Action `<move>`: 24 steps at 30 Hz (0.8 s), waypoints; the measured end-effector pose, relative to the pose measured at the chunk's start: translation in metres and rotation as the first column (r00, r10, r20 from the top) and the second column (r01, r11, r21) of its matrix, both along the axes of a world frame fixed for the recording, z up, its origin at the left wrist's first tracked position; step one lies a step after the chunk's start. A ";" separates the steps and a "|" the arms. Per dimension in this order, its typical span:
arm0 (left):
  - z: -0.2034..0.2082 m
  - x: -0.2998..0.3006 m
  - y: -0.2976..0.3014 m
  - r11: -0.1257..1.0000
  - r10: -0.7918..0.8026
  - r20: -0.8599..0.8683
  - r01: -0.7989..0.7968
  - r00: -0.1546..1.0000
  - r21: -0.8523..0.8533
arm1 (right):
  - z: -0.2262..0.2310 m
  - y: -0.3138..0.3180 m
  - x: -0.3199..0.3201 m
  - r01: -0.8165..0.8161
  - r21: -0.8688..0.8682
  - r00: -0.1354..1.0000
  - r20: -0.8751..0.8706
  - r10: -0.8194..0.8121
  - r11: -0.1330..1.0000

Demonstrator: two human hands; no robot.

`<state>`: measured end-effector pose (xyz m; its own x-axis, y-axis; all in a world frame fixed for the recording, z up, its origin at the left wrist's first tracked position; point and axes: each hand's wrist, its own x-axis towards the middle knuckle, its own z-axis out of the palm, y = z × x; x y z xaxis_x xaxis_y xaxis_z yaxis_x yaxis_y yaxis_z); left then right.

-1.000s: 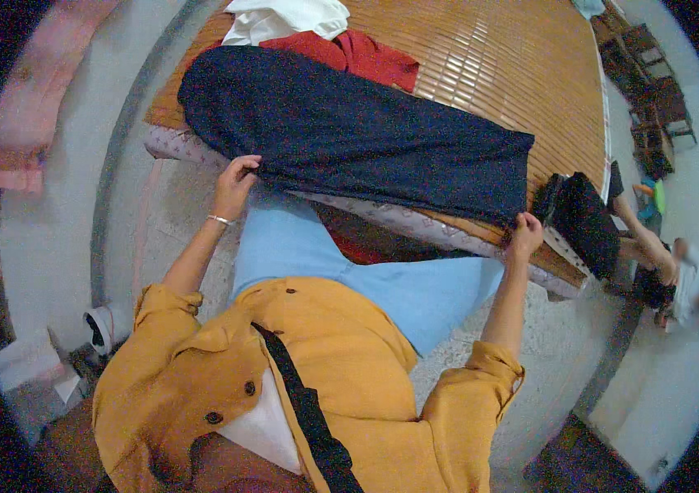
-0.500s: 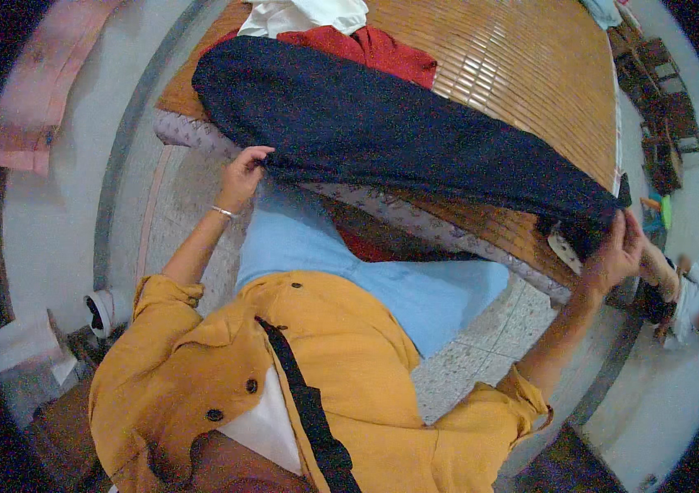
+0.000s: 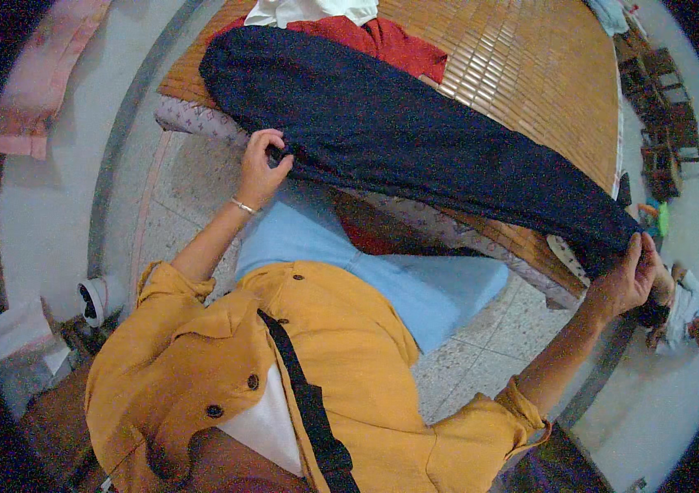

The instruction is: The person folds a black pair of pants and a dark blue pair of pants on a bamboo mat. They smooth the fabric, fold the legs, and stack the items neatly on the mat.

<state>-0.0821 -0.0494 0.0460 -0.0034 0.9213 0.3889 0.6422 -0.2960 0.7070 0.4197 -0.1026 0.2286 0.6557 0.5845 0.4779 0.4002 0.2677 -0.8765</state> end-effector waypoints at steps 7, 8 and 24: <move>0.038 -0.028 0.019 0.972 0.137 0.090 -0.117 0.986 -0.205 | 0.031 -0.003 -0.022 0.073 0.008 0.992 0.105 -0.073 0.997; 0.055 -0.038 0.025 0.986 0.140 0.107 -0.128 0.984 -0.108 | 0.036 -0.004 -0.027 0.058 0.003 0.993 0.099 -0.058 0.998; 0.202 -0.233 -0.017 0.746 0.567 0.105 -0.563 0.817 0.356 | 0.066 -0.033 -0.155 -0.322 -0.312 0.571 0.689 0.446 0.894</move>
<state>-0.3153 -0.0667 0.2481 -0.4735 0.5493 0.6886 0.7790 -0.1037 0.6184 0.2651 -0.1354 0.2951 -0.1752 0.7939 0.5822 0.8040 0.4567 -0.3807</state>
